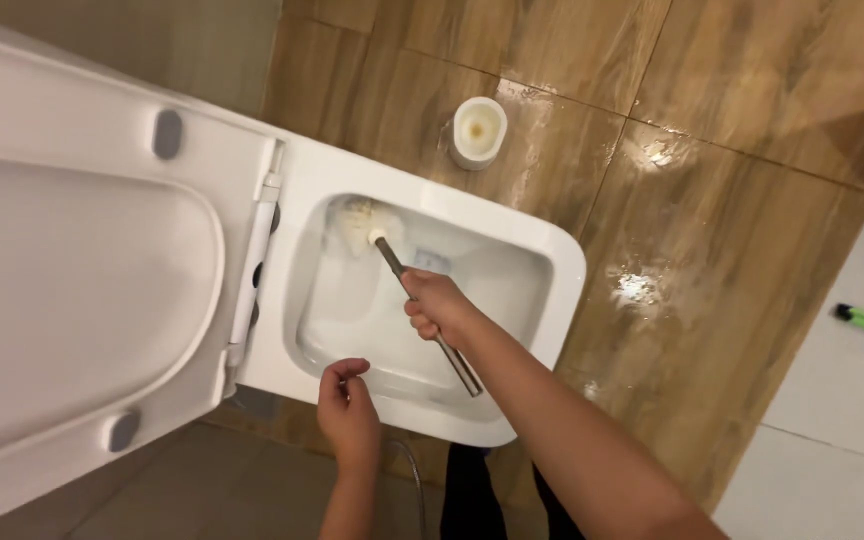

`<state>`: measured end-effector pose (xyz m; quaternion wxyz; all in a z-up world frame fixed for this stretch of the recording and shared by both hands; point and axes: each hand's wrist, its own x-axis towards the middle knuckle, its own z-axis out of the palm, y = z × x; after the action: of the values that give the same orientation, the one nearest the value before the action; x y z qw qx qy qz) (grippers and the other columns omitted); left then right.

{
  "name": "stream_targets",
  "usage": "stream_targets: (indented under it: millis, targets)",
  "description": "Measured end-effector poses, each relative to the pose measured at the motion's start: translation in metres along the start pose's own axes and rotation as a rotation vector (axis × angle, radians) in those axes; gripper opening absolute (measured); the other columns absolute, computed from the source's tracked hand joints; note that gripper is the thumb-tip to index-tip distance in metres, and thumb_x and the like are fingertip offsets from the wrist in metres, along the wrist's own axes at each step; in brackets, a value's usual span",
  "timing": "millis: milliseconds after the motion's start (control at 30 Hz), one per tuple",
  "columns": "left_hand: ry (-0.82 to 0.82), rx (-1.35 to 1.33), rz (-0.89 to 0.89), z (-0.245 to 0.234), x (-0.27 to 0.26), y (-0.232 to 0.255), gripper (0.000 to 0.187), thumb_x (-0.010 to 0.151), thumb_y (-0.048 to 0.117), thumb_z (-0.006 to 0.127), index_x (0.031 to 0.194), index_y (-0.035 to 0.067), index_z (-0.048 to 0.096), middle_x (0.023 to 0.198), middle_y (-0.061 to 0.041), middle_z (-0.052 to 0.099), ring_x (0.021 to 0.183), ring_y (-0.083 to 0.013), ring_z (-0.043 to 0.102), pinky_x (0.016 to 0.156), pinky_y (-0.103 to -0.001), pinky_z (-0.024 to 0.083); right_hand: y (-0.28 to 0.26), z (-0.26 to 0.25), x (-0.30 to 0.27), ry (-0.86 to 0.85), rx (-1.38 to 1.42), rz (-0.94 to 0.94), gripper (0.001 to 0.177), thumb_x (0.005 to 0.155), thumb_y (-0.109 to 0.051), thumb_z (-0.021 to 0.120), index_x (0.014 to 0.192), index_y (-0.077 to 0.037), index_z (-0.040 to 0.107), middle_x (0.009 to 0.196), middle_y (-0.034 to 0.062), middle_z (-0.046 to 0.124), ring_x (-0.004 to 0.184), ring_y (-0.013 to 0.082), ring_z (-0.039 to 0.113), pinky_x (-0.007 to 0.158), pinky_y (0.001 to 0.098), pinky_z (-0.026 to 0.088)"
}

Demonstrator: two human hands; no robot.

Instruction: Cleaning the inside and outside of a toilet using a brush and cleaning solution.

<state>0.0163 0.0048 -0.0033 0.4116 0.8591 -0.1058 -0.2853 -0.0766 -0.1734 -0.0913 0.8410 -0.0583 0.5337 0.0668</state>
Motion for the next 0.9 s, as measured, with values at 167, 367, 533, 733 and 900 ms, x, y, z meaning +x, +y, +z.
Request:
stream_targets:
  millis: [167, 367, 533, 733, 900]
  targets:
    - [-0.136, -0.051, -0.027, 0.016, -0.003, 0.013, 0.023, 0.092, -0.003, 0.05, 0.101, 0.002, 0.071, 0.096, -0.004, 0.074, 0.079, -0.0105, 0.06, 0.07, -0.025, 0.048, 0.016, -0.051, -0.108, 0.163, 0.498, -0.177, 0.019, 0.106, -0.03, 0.045, 0.115, -0.029, 0.061, 0.058, -0.0065, 0.034, 0.039, 0.0045, 0.021, 0.032, 0.0212, 0.015]
    - [-0.256, -0.014, -0.014, 0.023, -0.013, 0.03, 0.022, 0.09, 0.0, 0.054, 0.102, 0.006, 0.072, 0.096, -0.002, 0.077, 0.085, -0.01, 0.067, 0.071, -0.026, 0.052, 0.03, 0.001, -0.113, 0.384, 0.684, -0.368, 0.027, 0.106, -0.035, 0.042, 0.128, -0.029, 0.056, 0.06, -0.0052, 0.028, 0.043, 0.0079, 0.022, 0.036, 0.0239, 0.017]
    - [-0.526, -0.016, -0.284, 0.016, -0.01, 0.079, 0.027, 0.095, 0.016, 0.062, 0.121, 0.012, 0.062, 0.111, -0.003, 0.071, 0.082, -0.017, 0.065, 0.073, -0.034, 0.057, 0.038, 0.009, -0.074, 0.299, 0.61, -0.405, 0.027, 0.106, -0.036, 0.041, 0.13, -0.029, 0.054, 0.06, -0.0038, 0.029, 0.045, 0.0089, 0.022, 0.037, 0.0249, 0.02]
    - [-0.855, 0.56, -0.038, 0.039, -0.024, 0.079, 0.05, 0.091, 0.015, 0.064, 0.135, 0.003, 0.044, 0.122, -0.023, 0.063, 0.106, -0.0388, 0.065, 0.087, -0.048, 0.054, 0.022, 0.021, -0.098, 0.278, 0.396, -0.39, 0.04, 0.106, -0.025, 0.039, 0.146, -0.026, 0.036, 0.079, 0.0033, 0.047, 0.06, 0.0156, 0.042, 0.055, 0.0327, 0.042]
    - [-0.658, 0.717, 0.156, 0.027, -0.004, 0.102, 0.03, 0.091, 0.013, 0.057, 0.119, 0.002, 0.055, 0.111, -0.021, 0.068, 0.096, -0.0386, 0.07, 0.08, -0.049, 0.056, 0.021, 0.012, -0.133, 0.596, -0.747, -0.731, 0.07, 0.086, -0.003, 0.05, 0.151, -0.026, 0.04, 0.108, 0.0151, 0.061, 0.089, 0.0324, 0.063, 0.079, 0.043, 0.054]
